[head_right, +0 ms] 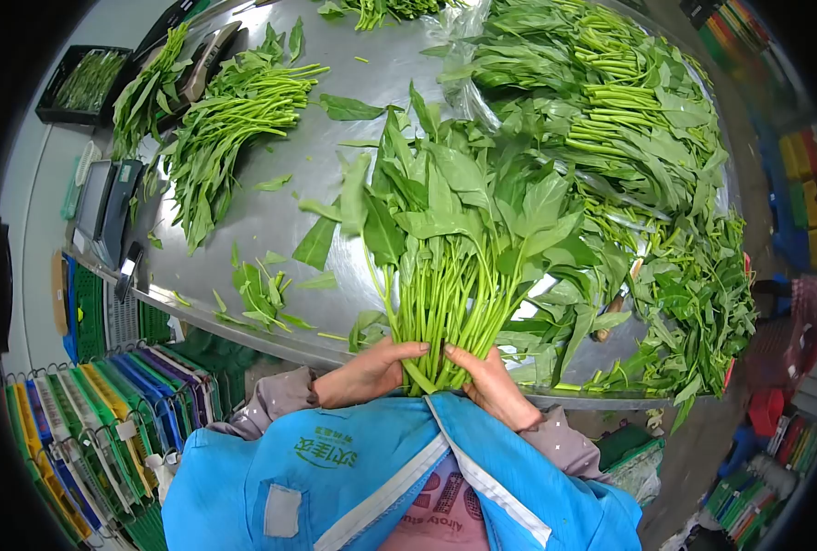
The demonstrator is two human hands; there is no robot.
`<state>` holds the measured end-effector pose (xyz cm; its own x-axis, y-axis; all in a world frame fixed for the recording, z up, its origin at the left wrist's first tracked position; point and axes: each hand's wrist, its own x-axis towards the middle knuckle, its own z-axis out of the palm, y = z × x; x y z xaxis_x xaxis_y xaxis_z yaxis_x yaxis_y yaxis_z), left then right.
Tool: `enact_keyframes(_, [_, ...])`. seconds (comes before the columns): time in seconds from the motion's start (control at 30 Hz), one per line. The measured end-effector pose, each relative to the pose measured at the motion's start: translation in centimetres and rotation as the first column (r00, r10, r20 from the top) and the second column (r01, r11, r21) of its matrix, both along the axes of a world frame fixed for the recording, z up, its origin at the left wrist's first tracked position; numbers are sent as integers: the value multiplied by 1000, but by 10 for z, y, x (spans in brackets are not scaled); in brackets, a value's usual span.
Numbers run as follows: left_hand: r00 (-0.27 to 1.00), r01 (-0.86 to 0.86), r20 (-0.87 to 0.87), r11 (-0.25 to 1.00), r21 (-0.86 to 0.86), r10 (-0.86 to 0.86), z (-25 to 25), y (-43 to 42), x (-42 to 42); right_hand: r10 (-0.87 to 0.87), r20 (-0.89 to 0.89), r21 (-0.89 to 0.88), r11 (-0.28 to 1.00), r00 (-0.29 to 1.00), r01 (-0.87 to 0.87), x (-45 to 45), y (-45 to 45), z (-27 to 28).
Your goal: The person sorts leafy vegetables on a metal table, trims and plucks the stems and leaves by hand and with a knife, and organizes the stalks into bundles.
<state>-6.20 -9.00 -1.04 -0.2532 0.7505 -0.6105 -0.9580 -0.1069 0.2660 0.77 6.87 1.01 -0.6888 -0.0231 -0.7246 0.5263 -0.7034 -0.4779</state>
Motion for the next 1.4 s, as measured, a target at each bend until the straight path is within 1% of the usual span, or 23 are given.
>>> enact_keyframes(0.03, [1000, 2, -1, 1000, 2, -2, -5, 1, 3, -2, -1, 2, 1000, 1000, 2, 2, 1, -5])
enact_keyframes(0.13, [931, 6, -365, 999, -49, -23, -11, 10, 10, 212, -108, 340, 926, 971, -165, 5, 3, -13])
enact_keyframes(0.17, [930, 6, -367, 999, -49, -24, -5, 10, 8, 338, -116, 512, 826, 934, -235, 3, 3, -5])
enact_keyframes(0.2, [854, -15, -514, 984, -179, -80, 3, 9, 4, 458, -97, 665, 690, 884, -284, 2, 2, 3])
enact_keyframes(0.27, [623, -212, -780, 946, -244, -61, 16, 11, -2, 395, -187, 686, 708, 899, -169, -4, 1, 26])
enact_keyframes(0.3, [623, -208, -780, 947, -245, -65, 14, 9, -6, 334, -275, 696, 716, 902, -53, -5, 1, 31])
enact_keyframes(0.33, [778, -124, -626, 964, -234, -52, 12, 4, -16, 370, -194, 768, 633, 908, -94, 1, 14, 19])
enact_keyframes(0.4, [923, 136, -339, 979, -153, -181, 12, -16, -46, 215, -138, 605, 791, 967, -90, 0, 40, -1])
enact_keyframes(0.47, [766, 129, -560, 929, -347, -315, 57, -38, -78, 196, -127, 773, 634, 972, -26, -6, 74, 50])
enact_keyframes(0.5, [628, -34, -686, 867, -497, -369, 88, -50, -94, 74, -157, 844, 528, 985, 94, -4, 89, 73])
enact_keyframes(0.57, [514, -217, -858, 967, -136, -5, 126, -73, -119, 74, -354, 853, 434, 932, 290, -4, 115, 101])
enact_keyframes(0.6, [547, -227, -837, 966, -124, 21, 129, -64, -128, 137, -335, 886, 383, 932, 262, -12, 128, 97])
enact_keyframes(0.63, [538, -228, -843, 967, -115, 26, 120, -63, -137, 291, -122, 981, 182, 949, 70, -17, 145, 87])
enact_keyframes(0.7, [290, -36, -757, 784, -620, -586, 94, -61, -156, 313, -7, 1000, 27, 950, -2, -25, 160, 97])
enact_keyframes(0.73, [556, -91, -721, 831, -548, -415, 121, -61, -156, 202, -224, 972, 112, 954, 205, -26, 160, 108])
enact_keyframes(0.8, [525, -403, -848, 899, -174, 72, 130, -75, -161, 60, -587, 771, 344, 807, 535, -26, 142, 138])
enact_keyframes(0.83, [498, -508, -824, 861, -24, 271, 127, -76, -167, -13, -597, 755, 330, 802, 567, -32, 138, 134])
enact_keyframes(0.87, [364, -525, -926, 844, -114, 102, 126, -51, -159, 37, -581, 770, 350, 813, 534, -39, 132, 124])
enact_keyframes(0.93, [401, -432, -916, 883, -181, 8, 123, -36, -143, 174, -597, 747, 476, 783, 464, -48, 110, 114])
enact_keyframes(1.1, [544, -302, -836, 913, -276, -73, 75, -6, -77, 124, -521, 455, 877, 844, 152, -44, 38, 56])
enact_keyframes(1.17, [877, -85, -481, 983, -161, -3, 40, 3, -47, 39, -335, 98, 995, 941, -7, -32, 10, 20])
enact_keyframes(1.23, [938, -27, -345, 991, -133, -20, 18, 2, -31, 179, -232, 55, 984, 956, -171, -14, 5, 9])
enact_keyframes(1.4, [998, 27, -55, 986, -162, -36, 5, 5, -17, 0, -97, 27, 1000, 995, 2, 10, 8, 9])
